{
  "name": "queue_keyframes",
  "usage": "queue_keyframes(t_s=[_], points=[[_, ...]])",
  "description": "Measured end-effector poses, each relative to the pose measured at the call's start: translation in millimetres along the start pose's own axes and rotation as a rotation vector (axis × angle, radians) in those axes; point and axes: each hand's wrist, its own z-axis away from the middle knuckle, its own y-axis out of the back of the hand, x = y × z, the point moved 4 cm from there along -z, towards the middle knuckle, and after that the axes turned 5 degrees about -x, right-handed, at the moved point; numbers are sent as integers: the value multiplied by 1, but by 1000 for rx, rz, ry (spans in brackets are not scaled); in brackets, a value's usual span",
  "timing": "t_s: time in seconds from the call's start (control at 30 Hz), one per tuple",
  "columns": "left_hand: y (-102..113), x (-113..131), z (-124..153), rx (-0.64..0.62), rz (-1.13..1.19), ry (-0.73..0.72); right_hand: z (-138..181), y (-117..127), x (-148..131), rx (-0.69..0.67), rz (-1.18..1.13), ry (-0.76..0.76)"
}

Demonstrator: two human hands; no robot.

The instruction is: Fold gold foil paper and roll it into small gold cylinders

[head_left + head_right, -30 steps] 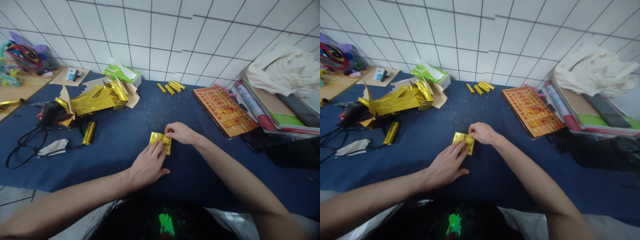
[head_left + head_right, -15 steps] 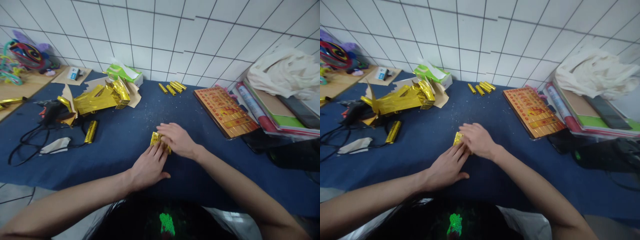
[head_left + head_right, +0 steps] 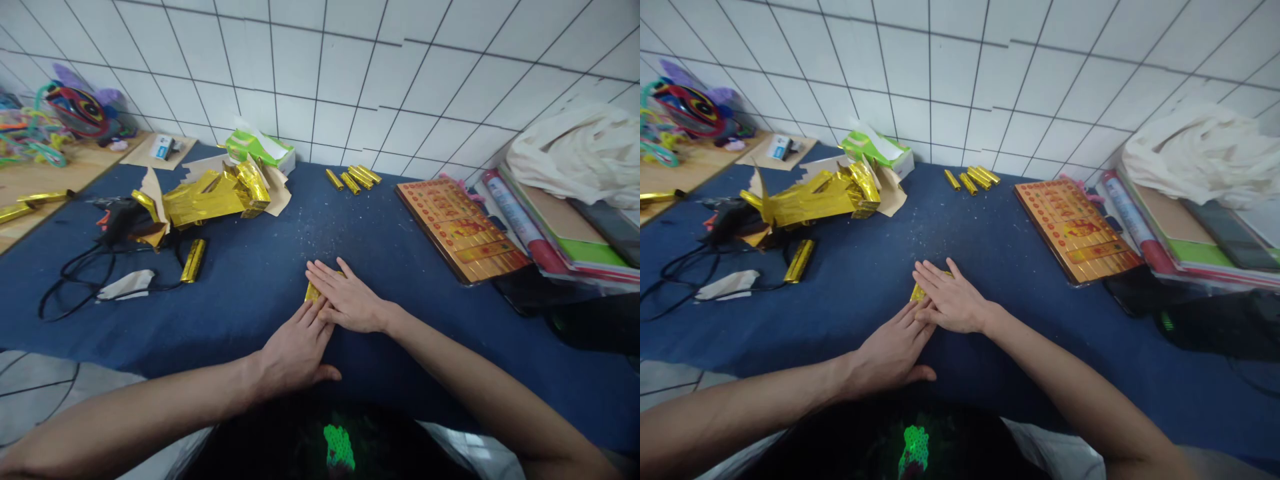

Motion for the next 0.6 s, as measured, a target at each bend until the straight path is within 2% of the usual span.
queue_keyframes(t_s=[0.27, 0.43, 0.6], points=[[-1, 0, 1, 26, 3, -3, -3, 7, 2, 1, -67, -35], [-2, -1, 2, 49, -17, 3, -20, 8, 12, 67, 87, -169], [-3, -1, 2, 45, -37, -5, -34, 5, 29, 91, 166, -241]])
